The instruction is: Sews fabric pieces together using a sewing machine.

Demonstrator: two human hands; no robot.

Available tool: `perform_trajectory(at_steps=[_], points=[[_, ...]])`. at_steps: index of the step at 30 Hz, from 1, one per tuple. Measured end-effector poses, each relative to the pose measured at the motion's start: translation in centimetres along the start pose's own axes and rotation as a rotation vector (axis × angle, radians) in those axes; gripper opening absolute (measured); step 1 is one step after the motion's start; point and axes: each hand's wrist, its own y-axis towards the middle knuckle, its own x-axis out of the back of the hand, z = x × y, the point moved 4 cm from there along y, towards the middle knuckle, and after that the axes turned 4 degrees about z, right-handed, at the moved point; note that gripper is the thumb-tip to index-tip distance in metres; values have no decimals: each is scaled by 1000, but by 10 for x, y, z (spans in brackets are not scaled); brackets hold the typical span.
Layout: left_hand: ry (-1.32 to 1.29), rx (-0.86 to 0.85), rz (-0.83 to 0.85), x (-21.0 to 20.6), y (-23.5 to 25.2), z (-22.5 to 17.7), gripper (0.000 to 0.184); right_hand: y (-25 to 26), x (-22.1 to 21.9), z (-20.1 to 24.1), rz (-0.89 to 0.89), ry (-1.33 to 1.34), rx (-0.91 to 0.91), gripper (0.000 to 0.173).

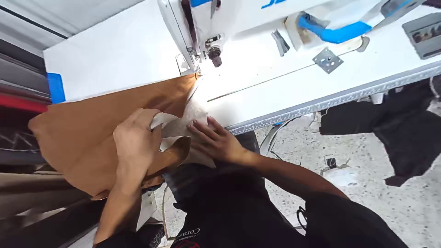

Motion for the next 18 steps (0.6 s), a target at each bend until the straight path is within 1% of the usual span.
perform_trajectory(at_steps=[2, 4, 5, 6, 7, 8, 10, 11, 12, 14, 15, 17, 18], points=[[70, -132, -64, -3, -4, 0, 18, 5, -1, 0, -18, 42, 5, 39], [-55, -214, -88, -12, -3, 6, 16, 6, 2, -2, 22, 113, 8, 40], [-148, -238, -147, -20, -1, 11, 14, 6, 4, -4, 40, 153, 9, 41], [-208, -237, -217, -29, 1, 16, 13, 5, 7, -5, 46, 191, 14, 40], [-239, -219, -247, -37, 3, 21, 11, 4, 10, -6, 55, 221, 19, 39], [-245, -197, -241, -44, 6, 24, 16, 4, 13, -7, 58, 239, 24, 38], [-233, -162, -153, -49, 16, 24, 42, 6, 23, -14, 47, 248, 31, 34], [-200, -164, -113, -48, 21, 20, 51, 7, 28, -18, 31, 244, 29, 32], [-134, -203, -100, -48, 25, 16, 47, 8, 32, -21, 0, 246, 24, 31], [-24, -335, -119, -46, 31, 11, 25, 7, 33, -27, -80, 264, 8, 27], [8, -399, -131, -45, 33, 9, 19, 6, 32, -29, -113, 265, -4, 26], [42, -517, -133, -50, 37, 4, 15, 7, 28, -30, -123, 252, -60, 28], [23, -568, -99, -56, 38, 3, 14, 9, 28, -30, -95, 236, -106, 31]])
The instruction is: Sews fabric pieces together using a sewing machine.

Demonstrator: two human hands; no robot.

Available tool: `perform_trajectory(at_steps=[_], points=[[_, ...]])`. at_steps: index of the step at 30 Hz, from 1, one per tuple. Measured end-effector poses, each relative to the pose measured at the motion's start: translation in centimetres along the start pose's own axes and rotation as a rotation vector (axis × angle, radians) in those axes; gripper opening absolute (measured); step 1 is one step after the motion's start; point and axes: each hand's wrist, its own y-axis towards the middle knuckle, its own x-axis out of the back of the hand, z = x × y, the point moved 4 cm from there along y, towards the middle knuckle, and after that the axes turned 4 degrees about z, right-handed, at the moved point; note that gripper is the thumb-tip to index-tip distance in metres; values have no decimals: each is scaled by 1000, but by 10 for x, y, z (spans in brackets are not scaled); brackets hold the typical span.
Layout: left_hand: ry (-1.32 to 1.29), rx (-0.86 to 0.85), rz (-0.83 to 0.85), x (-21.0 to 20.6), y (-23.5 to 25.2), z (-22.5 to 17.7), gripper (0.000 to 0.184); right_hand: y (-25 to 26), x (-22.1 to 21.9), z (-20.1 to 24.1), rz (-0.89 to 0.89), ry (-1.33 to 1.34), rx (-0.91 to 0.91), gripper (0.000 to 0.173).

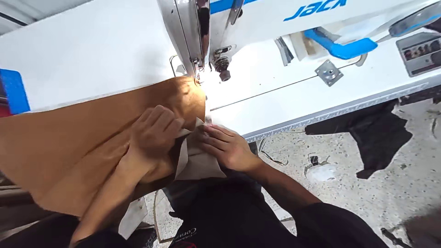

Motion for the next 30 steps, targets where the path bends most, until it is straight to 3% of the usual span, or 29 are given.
perform_trajectory(at_steps=[3, 6, 9, 14, 21, 30], points=[[-234, -131, 161, -24, 0, 1, 20, 1, -4, 4, 35, -87, -106, 39], [-351, -174, 154, -23, 4, 3, 22, -6, -8, 5, -84, -93, -39, 27], [-245, -209, 133, -11, 2, 0, 20, -13, -13, 6, -145, 5, 13, 23], [-125, -266, 254, -15, 3, -17, 27, -17, -14, 5, -176, -44, 43, 19], [-293, -176, 126, -24, 5, -16, 24, -15, -16, 8, -208, -96, 68, 18], [-370, -192, 159, -28, 3, -19, 27, -12, -17, 11, -184, -83, 55, 19]])
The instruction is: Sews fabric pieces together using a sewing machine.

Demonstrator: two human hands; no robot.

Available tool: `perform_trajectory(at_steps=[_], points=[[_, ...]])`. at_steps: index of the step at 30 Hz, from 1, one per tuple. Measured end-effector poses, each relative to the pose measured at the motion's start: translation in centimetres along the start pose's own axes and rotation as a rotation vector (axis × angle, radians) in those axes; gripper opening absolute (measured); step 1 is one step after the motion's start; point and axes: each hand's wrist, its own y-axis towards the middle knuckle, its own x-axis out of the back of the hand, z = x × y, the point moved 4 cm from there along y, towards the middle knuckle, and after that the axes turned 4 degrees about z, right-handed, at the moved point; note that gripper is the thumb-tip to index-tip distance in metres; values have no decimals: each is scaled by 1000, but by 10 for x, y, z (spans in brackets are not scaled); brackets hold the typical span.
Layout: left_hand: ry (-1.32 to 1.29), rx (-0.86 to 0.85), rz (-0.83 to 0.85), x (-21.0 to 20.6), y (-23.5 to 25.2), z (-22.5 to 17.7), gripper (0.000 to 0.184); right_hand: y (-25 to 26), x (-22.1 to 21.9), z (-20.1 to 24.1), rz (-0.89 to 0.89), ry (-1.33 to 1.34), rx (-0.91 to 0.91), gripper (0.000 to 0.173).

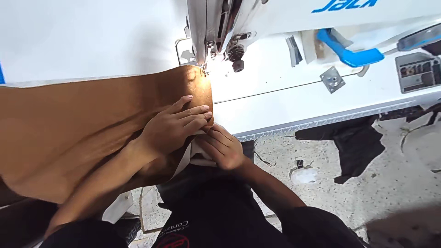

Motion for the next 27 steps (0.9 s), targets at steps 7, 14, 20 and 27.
perform_trajectory(at_steps=[7, 14, 20, 27], points=[[16, 14, 24, -1, 1, -4, 28, -1, -2, 1, -10, 0, 0, 20], [-61, -24, -83, -5, -3, -1, 26, -5, 0, 1, -14, 24, 25, 24], [-70, -2, -36, -6, -3, 1, 32, -9, -2, 2, -6, -2, 11, 28], [-6, 14, -4, -5, -2, -4, 33, -12, -4, 5, -66, 7, 11, 28]])
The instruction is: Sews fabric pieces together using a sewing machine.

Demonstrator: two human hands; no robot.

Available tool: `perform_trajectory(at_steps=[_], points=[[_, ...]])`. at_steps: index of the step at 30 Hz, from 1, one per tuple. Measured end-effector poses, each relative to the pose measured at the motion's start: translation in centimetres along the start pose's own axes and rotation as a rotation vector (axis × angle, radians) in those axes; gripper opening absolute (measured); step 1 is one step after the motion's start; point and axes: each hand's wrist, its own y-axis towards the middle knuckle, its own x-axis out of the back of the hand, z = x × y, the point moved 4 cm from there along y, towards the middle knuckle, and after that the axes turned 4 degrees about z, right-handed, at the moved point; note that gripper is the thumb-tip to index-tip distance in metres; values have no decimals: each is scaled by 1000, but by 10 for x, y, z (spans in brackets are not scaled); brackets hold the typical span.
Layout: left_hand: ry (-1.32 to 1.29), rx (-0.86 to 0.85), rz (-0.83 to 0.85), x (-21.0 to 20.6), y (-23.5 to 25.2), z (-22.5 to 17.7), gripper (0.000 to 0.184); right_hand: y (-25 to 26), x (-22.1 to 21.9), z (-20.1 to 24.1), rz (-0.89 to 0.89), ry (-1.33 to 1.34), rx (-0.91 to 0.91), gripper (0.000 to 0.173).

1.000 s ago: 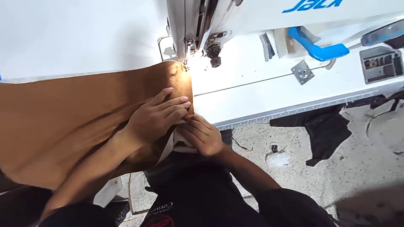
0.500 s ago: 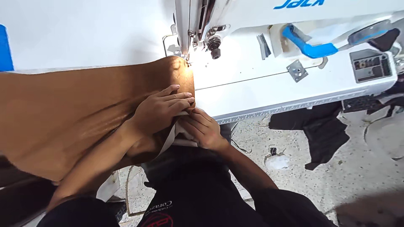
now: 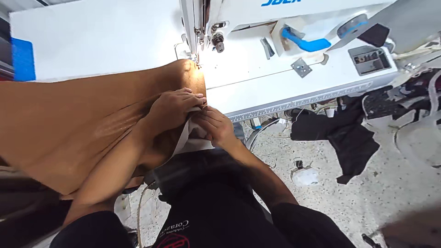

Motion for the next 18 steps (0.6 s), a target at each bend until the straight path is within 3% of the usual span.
perform_trajectory(at_steps=[7, 11, 12, 14, 16, 18], points=[[-32, 29, 39, 2, -4, -1, 39, 0, -1, 6, -13, -24, -23, 29], [70, 129, 69, -5, -4, 1, 56, 5, 21, -2, 118, 146, -64, 24], [78, 131, 66, -5, -4, 1, 56, 3, 38, -10, 59, 158, -118, 21], [71, 110, 51, -4, -5, -4, 53, -10, 87, -35, -177, -94, -284, 20], [75, 101, 38, -5, -4, -5, 50, -24, 143, -74, -241, -437, -468, 44], [86, 96, 32, -7, -4, -2, 52, -30, 184, -116, -182, -570, -529, 71]])
